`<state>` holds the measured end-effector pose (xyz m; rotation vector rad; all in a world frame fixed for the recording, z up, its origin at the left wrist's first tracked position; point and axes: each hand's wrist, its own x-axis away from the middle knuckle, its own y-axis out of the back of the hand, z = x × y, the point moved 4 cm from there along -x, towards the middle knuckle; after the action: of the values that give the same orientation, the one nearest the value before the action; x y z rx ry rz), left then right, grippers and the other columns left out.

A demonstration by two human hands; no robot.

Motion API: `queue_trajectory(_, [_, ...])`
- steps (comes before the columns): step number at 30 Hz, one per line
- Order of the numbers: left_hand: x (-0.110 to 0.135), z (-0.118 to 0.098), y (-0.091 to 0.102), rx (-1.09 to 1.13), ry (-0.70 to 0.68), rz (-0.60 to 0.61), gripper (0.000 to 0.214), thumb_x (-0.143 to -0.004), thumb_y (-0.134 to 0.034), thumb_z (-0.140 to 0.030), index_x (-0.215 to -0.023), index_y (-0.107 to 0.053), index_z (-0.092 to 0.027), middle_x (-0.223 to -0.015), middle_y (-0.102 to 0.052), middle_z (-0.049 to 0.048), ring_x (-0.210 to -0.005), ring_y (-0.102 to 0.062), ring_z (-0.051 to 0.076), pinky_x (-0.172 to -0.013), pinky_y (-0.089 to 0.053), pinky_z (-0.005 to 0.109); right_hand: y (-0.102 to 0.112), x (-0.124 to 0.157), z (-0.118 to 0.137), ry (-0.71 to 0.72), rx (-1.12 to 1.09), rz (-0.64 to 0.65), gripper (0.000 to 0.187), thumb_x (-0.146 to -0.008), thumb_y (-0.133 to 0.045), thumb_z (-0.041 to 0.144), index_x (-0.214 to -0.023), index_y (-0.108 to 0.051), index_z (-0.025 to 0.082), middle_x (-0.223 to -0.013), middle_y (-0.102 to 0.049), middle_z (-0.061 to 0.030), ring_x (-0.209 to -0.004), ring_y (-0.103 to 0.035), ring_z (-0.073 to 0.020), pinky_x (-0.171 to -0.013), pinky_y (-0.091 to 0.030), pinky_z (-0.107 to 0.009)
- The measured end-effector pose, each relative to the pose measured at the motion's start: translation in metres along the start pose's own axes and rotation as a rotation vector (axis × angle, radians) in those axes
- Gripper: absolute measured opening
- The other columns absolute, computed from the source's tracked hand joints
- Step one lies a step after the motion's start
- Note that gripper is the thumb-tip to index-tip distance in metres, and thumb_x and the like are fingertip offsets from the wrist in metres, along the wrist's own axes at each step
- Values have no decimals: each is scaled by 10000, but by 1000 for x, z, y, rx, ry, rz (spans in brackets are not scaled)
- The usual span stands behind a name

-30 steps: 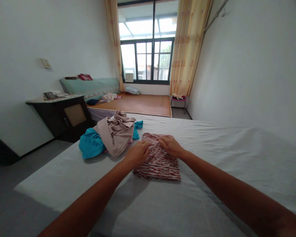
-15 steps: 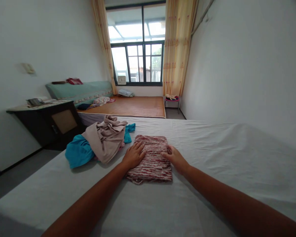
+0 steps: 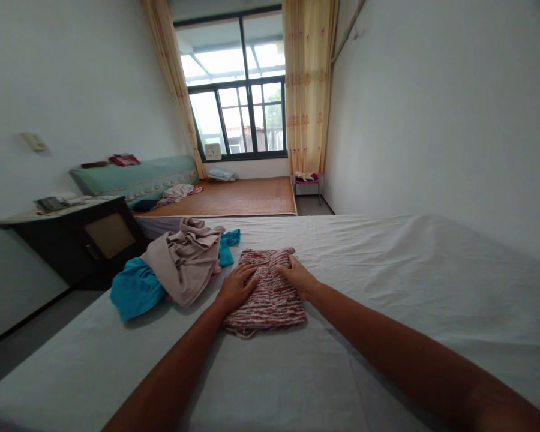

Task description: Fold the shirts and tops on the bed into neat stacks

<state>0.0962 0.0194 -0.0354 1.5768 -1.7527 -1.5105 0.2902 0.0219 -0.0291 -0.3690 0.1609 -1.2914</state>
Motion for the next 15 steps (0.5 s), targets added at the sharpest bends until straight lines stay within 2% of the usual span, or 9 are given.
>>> queue_trajectory(3, [-2, 8, 1, 116, 54, -24, 487, -902, -386, -504, -1157, -652, -185, -1241, -636, 72, -1188, -550, 213, -1070, -381, 362, 2, -8, -4, -23, -22, -21, 655, -668, -675, 171, -1267, -430, 275, -895, -705, 2, -778, -680, -208, -776, -547, -429])
queue_trajectory(6, [-4, 18, 4, 207, 155, -35, 529, -895, -348, -529, -1173, -633, -181, -1249, -634, 77, -1190, -553, 219, -1063, -382, 361, 6, -11, -5, -80, -66, 39, 528, -619, -637, 121, -1130, -534, 208, -813, -710, -8, -730, -676, -201, -758, -544, -385])
queue_trajectory(9, [-5, 21, 6, 250, 200, -26, 553, -884, -333, -558, -1174, -631, -193, -1268, -625, 74, -1205, -544, 228, -1067, -373, 361, 19, -6, 9, -7, -120, 25, 381, -608, -638, 131, -981, -581, 189, -767, -714, -12, -699, -675, -193, -718, -544, -348])
queue_trajectory(12, [-4, 23, 7, 252, 210, -18, 590, -868, -339, -585, -1160, -641, -171, -1251, -635, 94, -1185, -562, 243, -1066, -379, 370, 48, 11, 37, 78, -138, -12, 328, -639, -658, 173, -956, -579, 195, -771, -719, -11, -670, -674, -182, -666, -544, -320])
queue_trajectory(15, [-4, 25, 4, 210, 205, -5, 607, -846, -370, -601, -1145, -651, -154, -1235, -643, 104, -1174, -571, 254, -1063, -388, 379, 96, 37, 68, 121, -92, -68, 316, -658, -664, 175, -962, -579, 196, -770, -718, -3, -639, -669, -166, -642, -543, -302])
